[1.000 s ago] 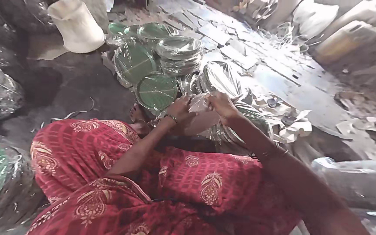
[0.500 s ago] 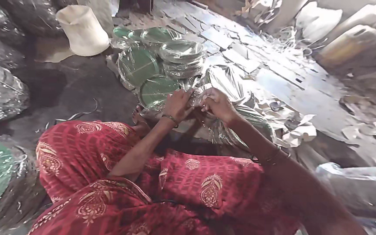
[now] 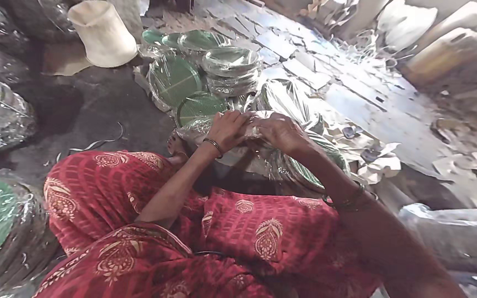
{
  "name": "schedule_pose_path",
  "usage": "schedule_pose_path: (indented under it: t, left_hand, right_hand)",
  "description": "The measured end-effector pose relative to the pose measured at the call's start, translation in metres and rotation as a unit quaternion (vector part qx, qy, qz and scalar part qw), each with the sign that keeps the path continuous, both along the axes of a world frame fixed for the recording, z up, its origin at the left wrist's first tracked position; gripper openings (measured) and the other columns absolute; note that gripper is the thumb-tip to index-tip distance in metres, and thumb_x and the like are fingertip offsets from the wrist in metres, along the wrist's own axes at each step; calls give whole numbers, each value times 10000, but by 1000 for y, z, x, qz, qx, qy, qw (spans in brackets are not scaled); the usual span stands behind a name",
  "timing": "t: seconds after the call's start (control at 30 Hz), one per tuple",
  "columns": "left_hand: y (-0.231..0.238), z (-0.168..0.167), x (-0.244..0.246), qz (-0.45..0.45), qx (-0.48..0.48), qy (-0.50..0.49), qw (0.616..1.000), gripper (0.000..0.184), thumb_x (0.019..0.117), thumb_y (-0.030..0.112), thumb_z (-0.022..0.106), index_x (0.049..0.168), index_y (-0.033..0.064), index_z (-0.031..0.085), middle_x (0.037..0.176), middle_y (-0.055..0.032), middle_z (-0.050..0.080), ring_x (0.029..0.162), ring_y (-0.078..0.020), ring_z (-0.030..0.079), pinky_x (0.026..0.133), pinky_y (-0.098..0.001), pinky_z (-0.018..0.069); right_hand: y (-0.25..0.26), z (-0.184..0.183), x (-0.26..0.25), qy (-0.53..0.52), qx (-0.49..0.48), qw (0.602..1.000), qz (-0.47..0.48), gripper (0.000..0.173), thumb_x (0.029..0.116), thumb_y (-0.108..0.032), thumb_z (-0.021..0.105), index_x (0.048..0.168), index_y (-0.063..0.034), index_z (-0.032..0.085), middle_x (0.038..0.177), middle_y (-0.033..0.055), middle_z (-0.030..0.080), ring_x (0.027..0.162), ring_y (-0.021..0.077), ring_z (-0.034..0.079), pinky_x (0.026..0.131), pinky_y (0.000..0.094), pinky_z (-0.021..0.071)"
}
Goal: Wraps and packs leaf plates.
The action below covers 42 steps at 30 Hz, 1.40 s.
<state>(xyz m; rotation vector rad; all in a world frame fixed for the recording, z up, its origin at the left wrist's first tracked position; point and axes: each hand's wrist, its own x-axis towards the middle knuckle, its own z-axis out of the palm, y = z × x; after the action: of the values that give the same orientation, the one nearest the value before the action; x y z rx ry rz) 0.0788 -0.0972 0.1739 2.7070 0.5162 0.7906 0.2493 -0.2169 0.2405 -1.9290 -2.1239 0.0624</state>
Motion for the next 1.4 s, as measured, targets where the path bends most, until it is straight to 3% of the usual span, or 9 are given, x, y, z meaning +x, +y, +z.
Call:
schedule_pose_path:
  t: [0.1,0.43,0.6,0.73,0.87,1.03,1.13,1.3,1.4]
  left_hand:
    - [0,0,0,-5,-8,-4,1000,639,884,319,777,1454,120,568,1189,-201,670,1125,-421,627,874,-626,487]
    - [-3,7,1,-62,-19,13,998,753,841,340,820,1491,108,519,1267,-193,661,1203,-408,605,946,-664,443]
    - [-10,22,-2,-94,-73,27,993,921,801,332,848,1569,91,400,1291,-227,646,1233,-428,581,994,-686,397]
    - [-14,30,-2,-85,-94,45,991,965,832,340,845,1604,96,320,1360,-195,624,1275,-405,564,1044,-677,384]
    - [-18,40,-5,-57,-111,38,991,1021,829,354,849,1622,96,260,1321,-193,644,1227,-401,592,1051,-655,401]
    - [-24,30,-2,6,-75,4,997,759,897,481,748,1483,62,510,1322,-205,631,1224,-405,592,1003,-643,435]
    - [-39,17,4,83,-63,-43,994,507,964,433,676,1317,70,656,1187,-191,685,1119,-395,644,942,-610,486]
    - [-43,0,1,115,-64,-85,988,393,963,419,698,1181,93,706,1066,-155,713,1045,-370,669,923,-608,505]
    - [-30,2,2,109,-35,-107,988,320,969,378,672,1091,95,758,1021,-115,748,996,-322,699,888,-573,506]
  right_hand:
    - [-5,11,-5,-113,57,991,49,189,981,-73,608,1057,-82,781,947,157,735,954,403,682,782,562,549]
    - [-5,16,3,-107,40,984,135,110,970,-31,628,1023,46,687,998,226,661,946,395,682,859,528,562]
    - [0,4,13,38,87,989,110,169,902,-67,735,930,89,676,951,244,668,853,360,680,791,486,564]
    - [0,1,16,147,94,984,-25,252,939,-178,722,986,58,646,938,177,642,787,219,633,736,383,547]
    - [3,-2,4,329,107,924,-162,268,974,-200,699,1033,38,592,861,91,671,660,134,674,656,333,610]
    - [5,-8,-11,497,128,833,-207,269,1020,-242,639,1087,-1,542,920,59,674,750,126,702,748,324,618]
    - [7,-16,-29,546,122,797,-228,230,1005,-215,666,1078,-29,552,888,34,678,741,115,692,739,306,608]
    - [6,-31,-40,459,112,849,-238,299,907,-280,780,980,-47,606,888,53,603,782,129,578,757,356,519]
    - [-3,-22,-45,388,96,890,-222,317,921,-321,764,966,-61,589,850,56,560,716,131,515,668,342,468]
